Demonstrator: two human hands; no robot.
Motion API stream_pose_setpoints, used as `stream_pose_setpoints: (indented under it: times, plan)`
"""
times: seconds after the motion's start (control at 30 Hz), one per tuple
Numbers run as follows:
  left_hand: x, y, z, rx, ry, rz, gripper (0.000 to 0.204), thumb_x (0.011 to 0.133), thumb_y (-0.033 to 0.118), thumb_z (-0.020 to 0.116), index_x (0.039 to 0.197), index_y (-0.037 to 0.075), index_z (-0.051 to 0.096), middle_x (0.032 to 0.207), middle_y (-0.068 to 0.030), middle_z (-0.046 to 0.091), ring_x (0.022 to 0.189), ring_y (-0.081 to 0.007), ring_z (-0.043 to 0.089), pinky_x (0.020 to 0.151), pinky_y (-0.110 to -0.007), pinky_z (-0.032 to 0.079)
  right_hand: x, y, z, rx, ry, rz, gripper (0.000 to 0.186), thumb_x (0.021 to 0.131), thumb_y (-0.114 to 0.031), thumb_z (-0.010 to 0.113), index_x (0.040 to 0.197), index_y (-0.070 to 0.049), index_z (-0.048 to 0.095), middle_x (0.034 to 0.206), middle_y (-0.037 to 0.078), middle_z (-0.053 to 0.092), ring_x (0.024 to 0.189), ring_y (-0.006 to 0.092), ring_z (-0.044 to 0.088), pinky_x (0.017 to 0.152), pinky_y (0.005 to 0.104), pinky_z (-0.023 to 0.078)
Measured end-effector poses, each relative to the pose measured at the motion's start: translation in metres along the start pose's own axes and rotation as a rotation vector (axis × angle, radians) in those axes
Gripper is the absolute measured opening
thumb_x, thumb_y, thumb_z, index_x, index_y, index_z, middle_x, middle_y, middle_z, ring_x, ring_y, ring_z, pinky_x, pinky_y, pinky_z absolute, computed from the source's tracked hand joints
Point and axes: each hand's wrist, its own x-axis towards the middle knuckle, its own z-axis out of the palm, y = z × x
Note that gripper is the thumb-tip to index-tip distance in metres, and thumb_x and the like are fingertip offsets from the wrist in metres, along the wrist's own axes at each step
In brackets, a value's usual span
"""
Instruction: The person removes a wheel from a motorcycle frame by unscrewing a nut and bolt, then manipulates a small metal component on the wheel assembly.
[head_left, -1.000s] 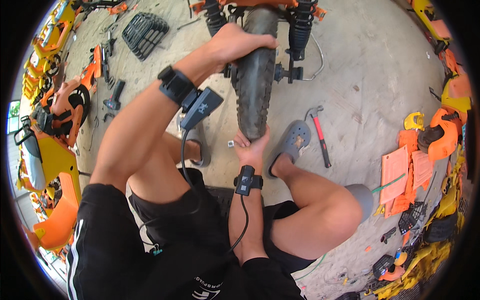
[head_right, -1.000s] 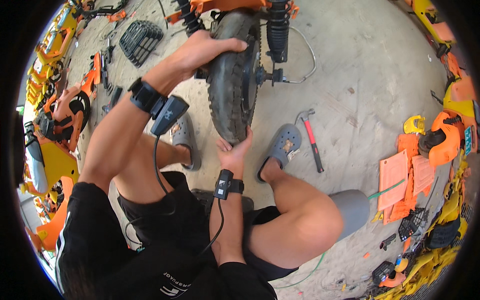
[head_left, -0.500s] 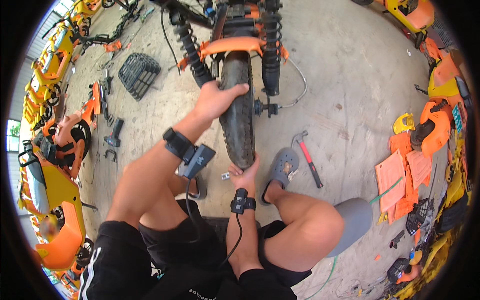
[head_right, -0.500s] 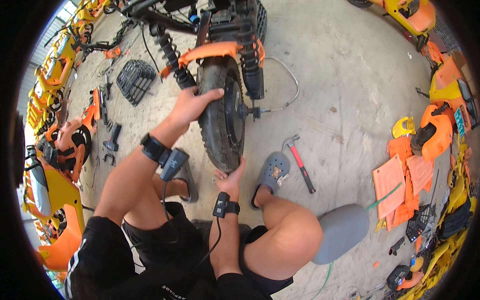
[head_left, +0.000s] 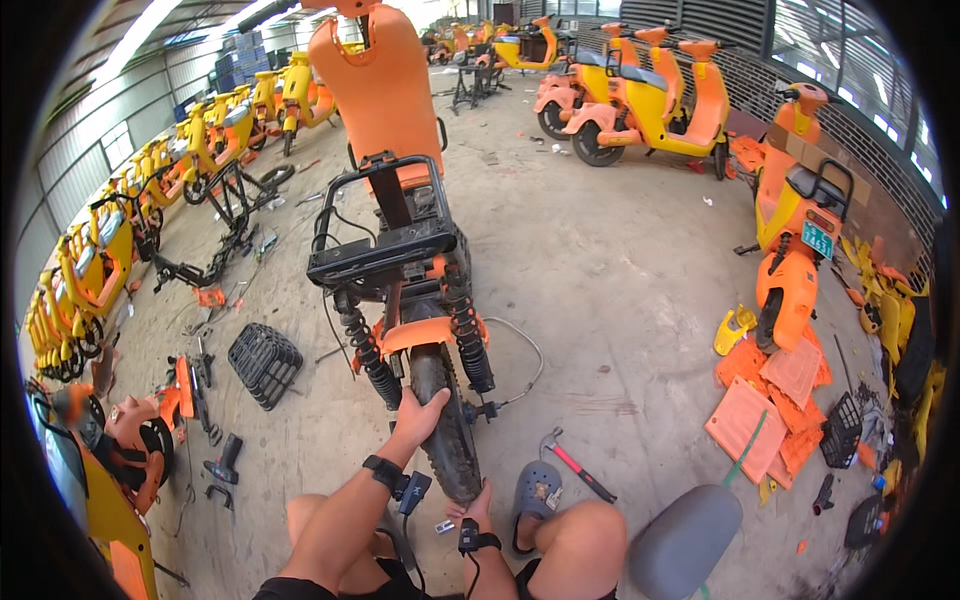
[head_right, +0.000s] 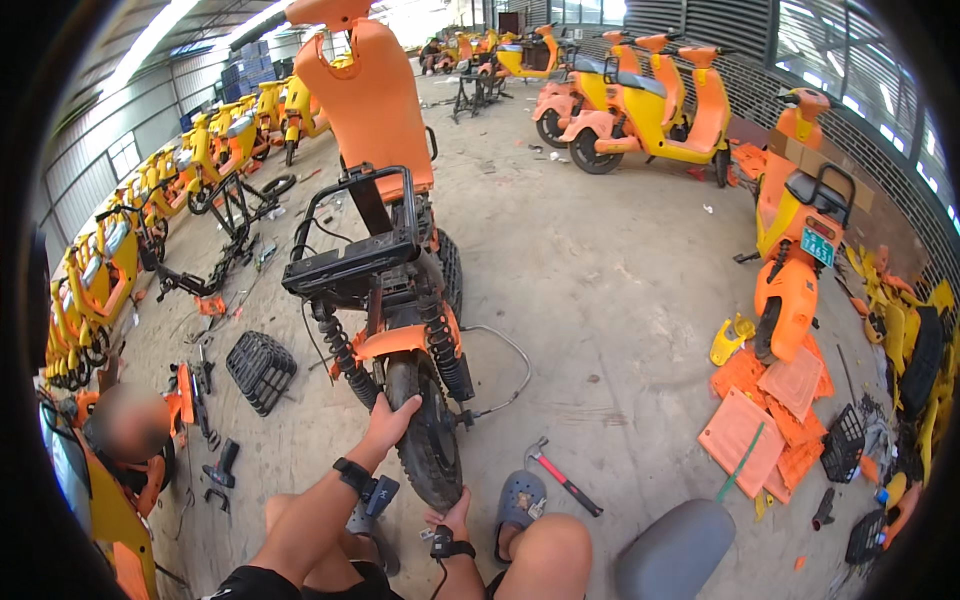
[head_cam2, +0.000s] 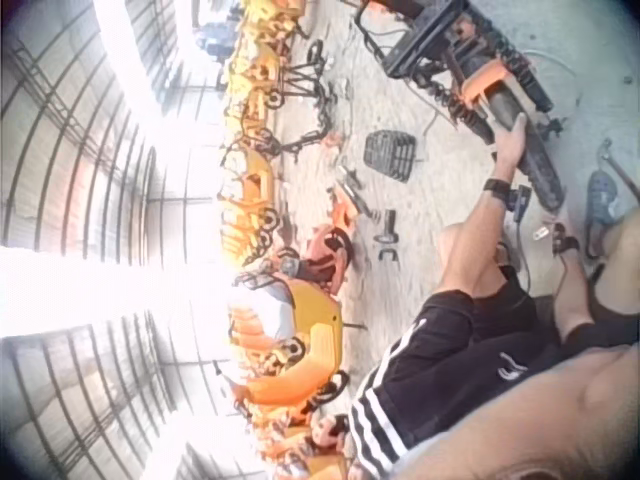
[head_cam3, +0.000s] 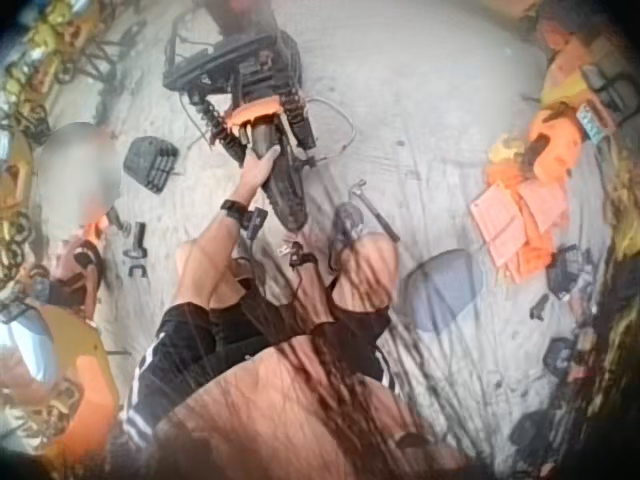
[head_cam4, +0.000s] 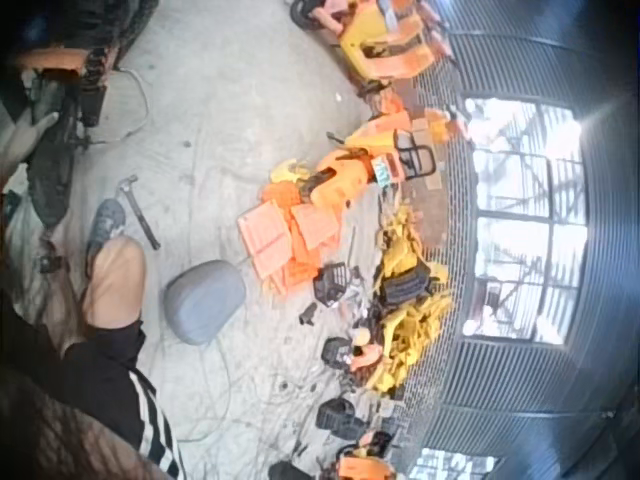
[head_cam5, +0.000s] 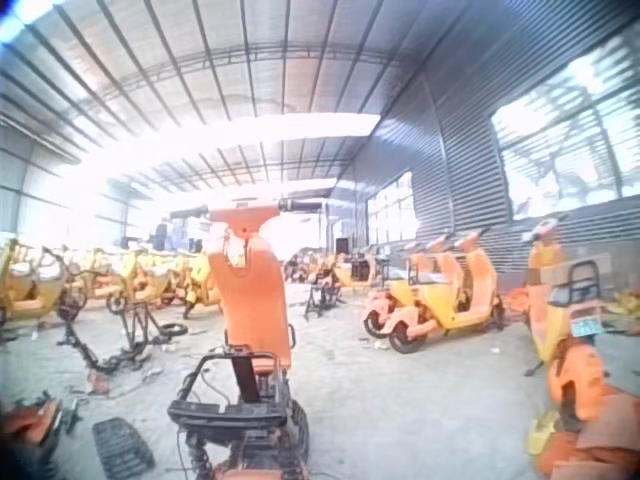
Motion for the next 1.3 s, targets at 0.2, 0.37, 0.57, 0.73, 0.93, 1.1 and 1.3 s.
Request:
stream_pose_setpoints:
  times: [0.2,0.37,0.57,0.73,0.93,1.1,1.3]
  plan:
    - [0.013,-0.004,0.016,-0.027,-0.021,-0.035,0.080,0.074,0.046,0.072,0.120,-0.012,0.043,0.114,-0.0280,0.058,0.106,-0.0347,0.060,0.091,-0.038,0.046,0.032,0.049,-0.074,-0.235,0.545,-0.111,0.044,0.092,-0.050,0.037,0.091,-0.008,0.054,0.058,0.001,0.043,0.045,0.0173,0.038,0.044,0.0304,0.035]
    - [0.005,0.003,0.006,-0.050,-0.008,-0.034,0.078,0.073,0.046,0.073,0.121,-0.009,0.044,0.115,-0.0256,0.059,0.106,-0.0338,0.060,0.091,-0.038,0.046,0.040,0.082,-0.117,-0.291,0.296,0.023,0.036,0.094,-0.040,0.039,0.091,-0.008,0.055,0.057,0.001,0.041,0.045,0.0161,0.036,0.044,0.0306,0.036]
    - [0.018,-0.012,0.006,-0.001,0.011,-0.075,0.082,0.072,0.045,0.074,0.124,-0.010,0.044,0.116,-0.0259,0.058,0.107,-0.0348,0.059,0.093,-0.038,0.046,0.003,0.059,-0.070,-0.128,0.288,-0.097,0.025,0.092,-0.029,0.043,0.093,-0.008,0.058,0.061,-0.001,0.035,0.045,0.0112,0.033,0.041,0.0251,0.029]
    - [0.022,-0.017,0.009,-0.093,-0.026,-0.038,0.081,0.071,0.043,0.075,0.123,-0.011,0.043,0.112,-0.0257,0.059,0.104,-0.0340,0.061,0.089,-0.039,0.047,-0.021,0.048,-0.050,-0.116,0.327,-0.178,0.031,0.092,-0.029,0.041,0.098,-0.005,0.060,0.060,-0.001,0.034,0.046,0.0125,0.034,0.043,0.0293,0.032]
    - [0.019,-0.006,0.012,-0.068,-0.052,-0.062,0.086,0.072,0.047,0.073,0.125,-0.012,0.041,0.119,-0.0279,0.055,0.110,-0.0367,0.057,0.092,-0.039,0.045,-0.066,0.031,0.024,-0.406,0.639,-1.237,0.025,0.092,-0.023,0.049,0.097,-0.002,0.061,0.073,0.005,0.052,0.062,0.0148,0.051,0.054,0.0297,0.042]
    - [0.025,-0.013,0.014,0.081,0.009,0.016,0.083,0.077,0.048,0.068,0.125,-0.012,0.038,0.119,-0.0295,0.054,0.109,-0.0390,0.058,0.091,-0.041,0.046,-0.221,0.004,0.191,-0.225,-0.080,-0.997,0.016,0.093,-0.017,0.054,0.097,-0.003,0.060,0.070,-0.002,0.050,0.056,0.0034,0.043,0.049,0.0190,0.034]
    - [0.025,-0.009,0.009,0.080,-0.068,0.031,0.087,0.075,0.050,0.069,0.123,-0.016,0.038,0.119,-0.0326,0.054,0.108,-0.0384,0.059,0.090,-0.040,0.048,-0.247,-0.010,0.243,-0.810,-0.429,-1.103,0.014,0.094,-0.015,0.054,0.101,-0.005,0.062,0.068,-0.005,0.049,0.050,-0.0002,0.036,0.042,0.0179,0.026]
